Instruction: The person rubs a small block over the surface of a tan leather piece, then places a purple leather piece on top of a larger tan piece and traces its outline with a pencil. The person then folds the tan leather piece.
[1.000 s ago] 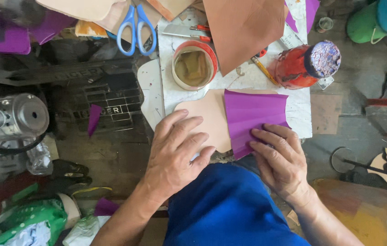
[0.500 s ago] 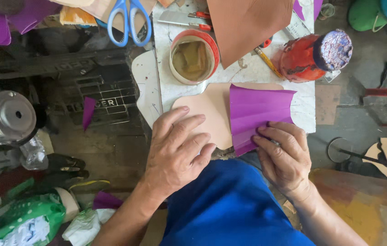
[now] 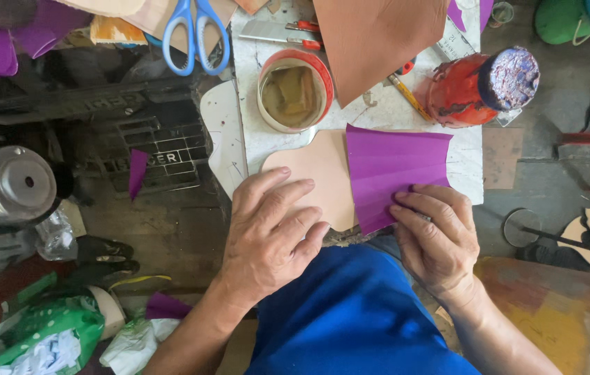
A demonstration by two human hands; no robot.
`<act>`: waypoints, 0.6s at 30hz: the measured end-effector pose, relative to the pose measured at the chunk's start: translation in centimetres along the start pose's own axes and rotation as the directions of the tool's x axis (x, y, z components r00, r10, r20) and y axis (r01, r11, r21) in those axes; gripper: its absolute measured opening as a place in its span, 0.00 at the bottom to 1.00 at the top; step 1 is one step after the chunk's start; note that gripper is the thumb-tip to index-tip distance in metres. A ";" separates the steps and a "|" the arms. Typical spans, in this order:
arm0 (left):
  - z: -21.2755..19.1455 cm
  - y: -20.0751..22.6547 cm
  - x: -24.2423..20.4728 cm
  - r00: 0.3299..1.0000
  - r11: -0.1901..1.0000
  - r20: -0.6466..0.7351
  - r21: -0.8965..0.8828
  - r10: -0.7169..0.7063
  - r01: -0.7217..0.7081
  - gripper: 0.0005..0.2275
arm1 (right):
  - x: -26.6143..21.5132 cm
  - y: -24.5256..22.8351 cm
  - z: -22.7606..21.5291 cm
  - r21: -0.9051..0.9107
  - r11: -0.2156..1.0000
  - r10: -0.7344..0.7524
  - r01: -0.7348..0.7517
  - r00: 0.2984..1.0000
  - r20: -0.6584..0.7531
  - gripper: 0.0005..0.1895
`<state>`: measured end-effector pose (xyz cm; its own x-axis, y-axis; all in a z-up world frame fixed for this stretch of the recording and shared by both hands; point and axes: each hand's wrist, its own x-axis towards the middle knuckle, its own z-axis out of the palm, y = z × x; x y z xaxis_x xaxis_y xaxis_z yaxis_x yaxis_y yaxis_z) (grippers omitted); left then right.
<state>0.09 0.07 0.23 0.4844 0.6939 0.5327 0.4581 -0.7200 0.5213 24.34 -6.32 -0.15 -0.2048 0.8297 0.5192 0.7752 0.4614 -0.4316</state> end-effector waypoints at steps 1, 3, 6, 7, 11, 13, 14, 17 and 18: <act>0.0 0.0 0.1 1.000 1.000 -0.001 0.001 0.001 -0.001 0.05 | 0.0 0.0 0.0 0.000 1.000 -0.002 0.002 1.000 -0.002 0.05; -0.1 0.1 0.1 1.000 1.000 0.005 0.000 -0.003 0.003 0.05 | 0.1 0.0 0.0 0.002 1.000 -0.009 0.009 1.000 0.004 0.04; -0.1 0.1 0.1 1.000 1.000 0.013 0.002 -0.010 0.010 0.05 | 0.2 -0.1 0.0 0.004 1.000 -0.007 0.007 1.000 0.011 0.05; -0.1 0.1 0.1 1.000 1.000 0.013 0.003 -0.010 0.010 0.05 | 0.3 -0.1 0.1 0.005 1.000 -0.008 0.008 1.000 0.011 0.05; -0.2 0.2 0.2 1.000 1.000 0.017 0.004 -0.014 0.014 0.05 | 0.5 -0.3 0.1 0.004 1.000 -0.012 0.012 1.000 0.010 0.04; -0.2 0.1 0.2 1.000 1.000 0.015 0.005 -0.016 0.016 0.05 | 0.6 -0.3 0.1 0.008 1.000 -0.005 0.005 1.000 0.017 0.04; -0.2 0.1 0.1 1.000 1.000 0.019 0.008 -0.015 0.015 0.05 | 0.6 -0.3 0.1 0.008 1.000 -0.005 0.005 1.000 0.019 0.04; -0.2 0.1 0.1 1.000 1.000 0.020 0.007 -0.013 0.013 0.06 | 0.5 -0.3 0.1 0.005 1.000 0.000 0.000 1.000 0.029 0.04; -0.2 0.1 0.1 1.000 1.000 0.019 0.004 -0.012 0.012 0.06 | 0.5 -0.3 0.1 0.003 1.000 0.006 -0.006 0.999 0.037 0.05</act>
<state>0.05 0.09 0.49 0.4929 0.7020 0.5140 0.4666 -0.7119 0.5249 23.91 -6.03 0.18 -0.2222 0.8433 0.4894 0.7746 0.4575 -0.4366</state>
